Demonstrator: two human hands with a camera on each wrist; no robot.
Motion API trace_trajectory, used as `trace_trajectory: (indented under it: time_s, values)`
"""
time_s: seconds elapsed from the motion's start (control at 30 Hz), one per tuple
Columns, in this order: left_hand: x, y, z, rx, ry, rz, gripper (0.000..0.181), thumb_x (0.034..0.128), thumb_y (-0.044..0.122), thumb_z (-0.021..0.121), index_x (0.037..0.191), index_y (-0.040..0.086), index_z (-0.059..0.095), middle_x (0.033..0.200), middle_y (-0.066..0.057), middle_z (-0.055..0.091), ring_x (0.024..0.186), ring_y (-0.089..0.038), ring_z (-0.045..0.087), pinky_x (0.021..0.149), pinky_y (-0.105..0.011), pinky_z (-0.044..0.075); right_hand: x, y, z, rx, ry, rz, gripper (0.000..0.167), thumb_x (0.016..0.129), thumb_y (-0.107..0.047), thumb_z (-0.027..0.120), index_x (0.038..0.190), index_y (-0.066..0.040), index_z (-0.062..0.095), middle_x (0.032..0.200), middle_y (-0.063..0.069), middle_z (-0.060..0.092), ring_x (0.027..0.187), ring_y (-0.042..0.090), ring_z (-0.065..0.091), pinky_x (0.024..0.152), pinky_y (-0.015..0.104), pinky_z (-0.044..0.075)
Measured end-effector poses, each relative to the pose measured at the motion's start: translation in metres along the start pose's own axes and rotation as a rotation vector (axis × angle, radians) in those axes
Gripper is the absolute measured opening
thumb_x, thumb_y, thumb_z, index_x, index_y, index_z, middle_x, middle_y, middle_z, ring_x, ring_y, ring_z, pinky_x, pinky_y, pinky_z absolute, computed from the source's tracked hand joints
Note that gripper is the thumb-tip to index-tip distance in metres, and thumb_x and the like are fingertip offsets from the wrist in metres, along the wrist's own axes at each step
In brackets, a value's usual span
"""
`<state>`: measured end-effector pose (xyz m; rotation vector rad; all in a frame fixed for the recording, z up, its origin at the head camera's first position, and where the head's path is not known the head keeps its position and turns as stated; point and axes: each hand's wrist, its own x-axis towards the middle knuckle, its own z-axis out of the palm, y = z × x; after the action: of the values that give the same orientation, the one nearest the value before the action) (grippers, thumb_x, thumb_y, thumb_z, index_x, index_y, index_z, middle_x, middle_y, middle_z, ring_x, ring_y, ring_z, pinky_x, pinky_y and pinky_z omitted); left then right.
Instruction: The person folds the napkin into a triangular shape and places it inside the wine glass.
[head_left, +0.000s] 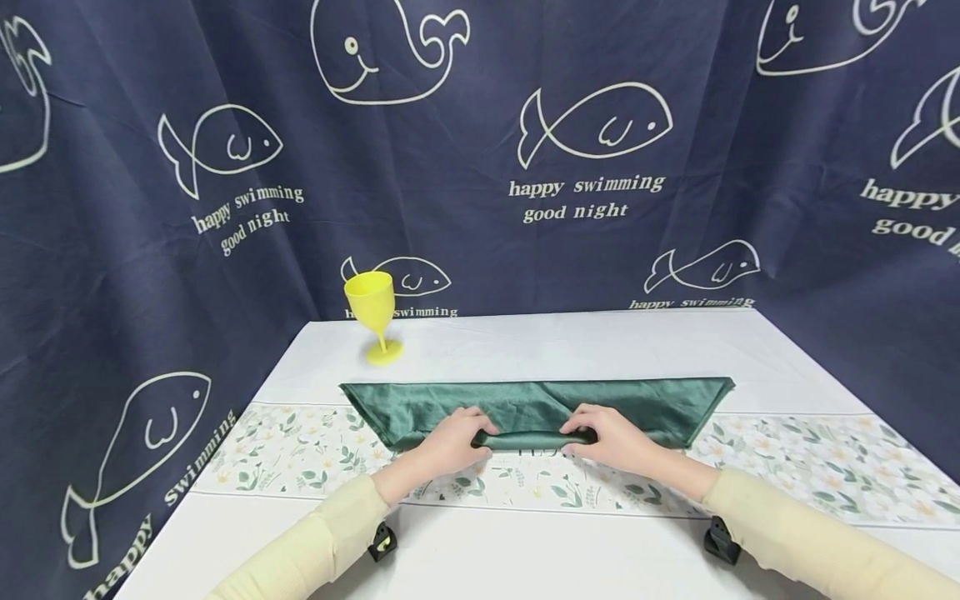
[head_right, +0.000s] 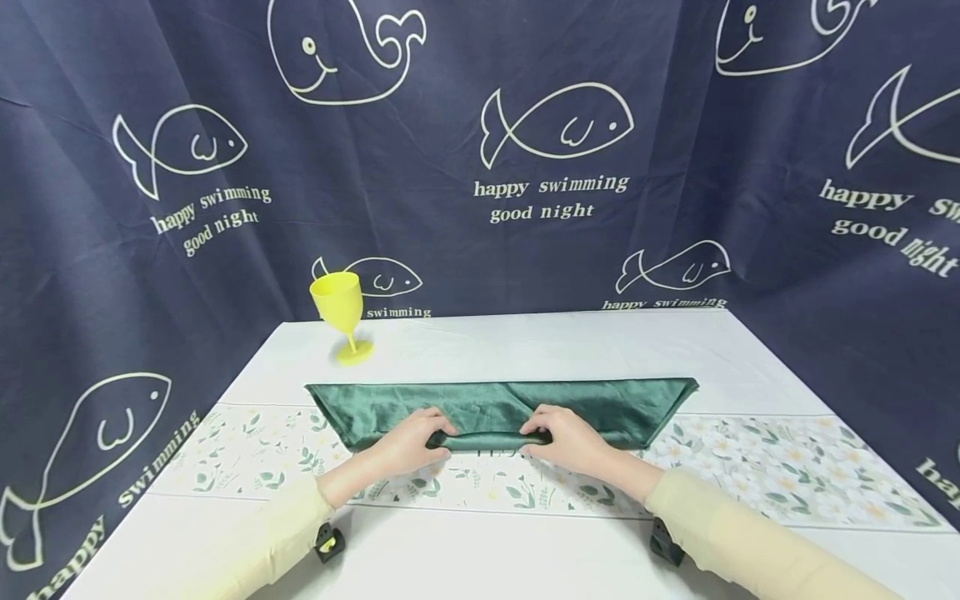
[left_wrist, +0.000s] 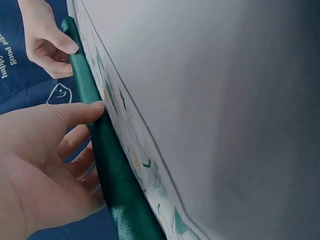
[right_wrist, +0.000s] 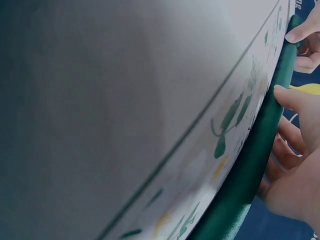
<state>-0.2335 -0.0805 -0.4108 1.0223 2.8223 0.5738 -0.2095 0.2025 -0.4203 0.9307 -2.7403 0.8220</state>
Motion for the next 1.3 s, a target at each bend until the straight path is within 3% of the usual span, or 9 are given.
trace_trajectory:
  time_s: [0.5,1.07,1.3]
  values:
    - [0.0005,-0.0006,-0.0018,-0.019,0.025,-0.01,0.023,0.0922,0.016,0.06,0.115,0.013,0.064,0.118,-0.004,0.064,0.115,-0.024,0.056,0.094,-0.039,0.048,0.0009,0.0027,-0.0004,0.005,-0.03,0.036,0.023,0.083,-0.023,0.072,0.102,-0.011,0.07,0.093,-0.004,0.059,0.073,0.006,0.049,0.062,0.021,0.042]
    - [-0.0006,0.0017,-0.002,-0.028,0.028,-0.003,0.025,0.0922,0.017,0.06,0.116,0.011,0.064,0.115,-0.006,0.065,0.111,-0.024,0.058,0.091,-0.038,0.05,0.0007,-0.0017,-0.0019,0.001,-0.031,0.029,0.019,0.087,-0.02,0.067,0.101,-0.008,0.071,0.086,-0.005,0.058,0.066,0.002,0.043,0.058,0.02,0.04]
    - [-0.0009,0.0003,-0.0017,-0.035,0.02,0.008,0.027,0.0905,0.021,0.063,0.116,0.011,0.063,0.114,-0.004,0.064,0.11,-0.023,0.057,0.089,-0.037,0.05,0.0007,-0.0003,-0.0016,-0.034,-0.024,0.026,0.02,0.088,-0.023,0.066,0.101,-0.009,0.072,0.086,-0.007,0.061,0.075,0.007,0.05,0.062,0.023,0.043]
